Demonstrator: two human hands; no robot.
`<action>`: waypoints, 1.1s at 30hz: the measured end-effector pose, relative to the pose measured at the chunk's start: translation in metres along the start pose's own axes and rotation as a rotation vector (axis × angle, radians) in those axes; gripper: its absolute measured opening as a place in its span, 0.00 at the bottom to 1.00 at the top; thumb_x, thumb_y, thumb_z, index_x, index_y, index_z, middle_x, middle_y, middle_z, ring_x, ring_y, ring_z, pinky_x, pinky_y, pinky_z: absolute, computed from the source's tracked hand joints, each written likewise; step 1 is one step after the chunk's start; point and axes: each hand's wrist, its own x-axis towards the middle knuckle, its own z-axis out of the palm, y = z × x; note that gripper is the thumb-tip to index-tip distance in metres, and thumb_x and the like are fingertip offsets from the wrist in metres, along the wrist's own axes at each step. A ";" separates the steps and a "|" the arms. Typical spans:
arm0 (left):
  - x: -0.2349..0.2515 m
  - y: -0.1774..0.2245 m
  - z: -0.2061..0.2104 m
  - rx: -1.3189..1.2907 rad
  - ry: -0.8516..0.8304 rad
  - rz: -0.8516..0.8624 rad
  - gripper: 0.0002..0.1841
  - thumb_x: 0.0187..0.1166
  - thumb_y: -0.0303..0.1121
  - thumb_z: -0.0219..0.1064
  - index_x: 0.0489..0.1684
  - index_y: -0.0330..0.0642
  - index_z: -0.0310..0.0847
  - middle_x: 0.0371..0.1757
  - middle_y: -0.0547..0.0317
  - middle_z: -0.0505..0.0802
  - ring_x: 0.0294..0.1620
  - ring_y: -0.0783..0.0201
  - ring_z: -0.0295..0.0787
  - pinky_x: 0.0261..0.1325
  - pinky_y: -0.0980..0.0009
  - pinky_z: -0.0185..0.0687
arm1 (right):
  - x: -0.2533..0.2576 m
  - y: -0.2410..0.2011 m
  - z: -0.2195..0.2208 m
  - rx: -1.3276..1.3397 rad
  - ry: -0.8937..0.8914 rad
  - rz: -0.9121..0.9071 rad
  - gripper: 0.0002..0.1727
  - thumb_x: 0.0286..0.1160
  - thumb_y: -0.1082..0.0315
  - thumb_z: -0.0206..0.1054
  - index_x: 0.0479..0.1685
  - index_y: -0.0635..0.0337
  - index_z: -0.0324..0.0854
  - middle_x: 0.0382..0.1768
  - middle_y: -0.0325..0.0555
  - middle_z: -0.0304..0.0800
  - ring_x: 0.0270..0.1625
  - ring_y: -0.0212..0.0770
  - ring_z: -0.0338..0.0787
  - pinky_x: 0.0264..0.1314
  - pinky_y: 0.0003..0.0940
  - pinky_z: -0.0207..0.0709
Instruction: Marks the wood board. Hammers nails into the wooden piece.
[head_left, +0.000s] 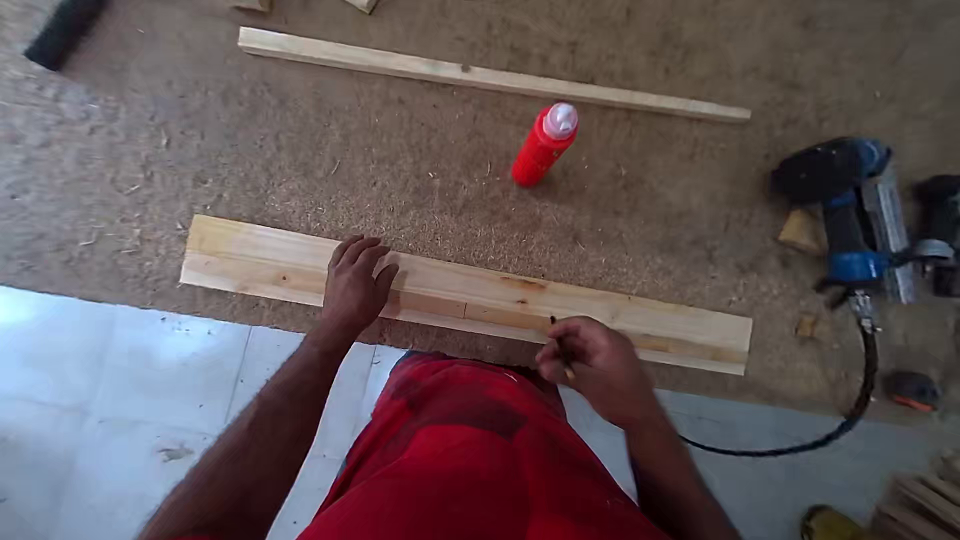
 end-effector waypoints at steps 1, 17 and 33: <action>0.007 -0.006 0.010 0.037 0.007 0.024 0.24 0.85 0.50 0.64 0.69 0.43 0.84 0.80 0.47 0.82 0.90 0.42 0.63 0.90 0.40 0.55 | 0.010 0.011 0.018 -0.134 0.109 -0.010 0.20 0.74 0.46 0.74 0.51 0.53 0.87 0.28 0.36 0.91 0.27 0.35 0.90 0.30 0.37 0.88; 0.019 -0.019 0.034 0.270 -0.030 0.046 0.28 0.82 0.58 0.47 0.65 0.56 0.86 0.78 0.60 0.84 0.84 0.51 0.71 0.88 0.42 0.54 | 0.105 0.066 0.105 -0.501 0.520 -0.071 0.14 0.81 0.64 0.61 0.52 0.58 0.90 0.38 0.44 0.95 0.38 0.39 0.93 0.43 0.41 0.89; 0.018 -0.017 0.034 0.258 -0.027 0.048 0.28 0.82 0.58 0.49 0.64 0.54 0.87 0.77 0.58 0.84 0.82 0.50 0.74 0.87 0.41 0.55 | 0.105 0.054 0.117 -0.573 0.589 -0.142 0.13 0.80 0.67 0.61 0.50 0.60 0.90 0.36 0.47 0.94 0.37 0.41 0.94 0.41 0.41 0.90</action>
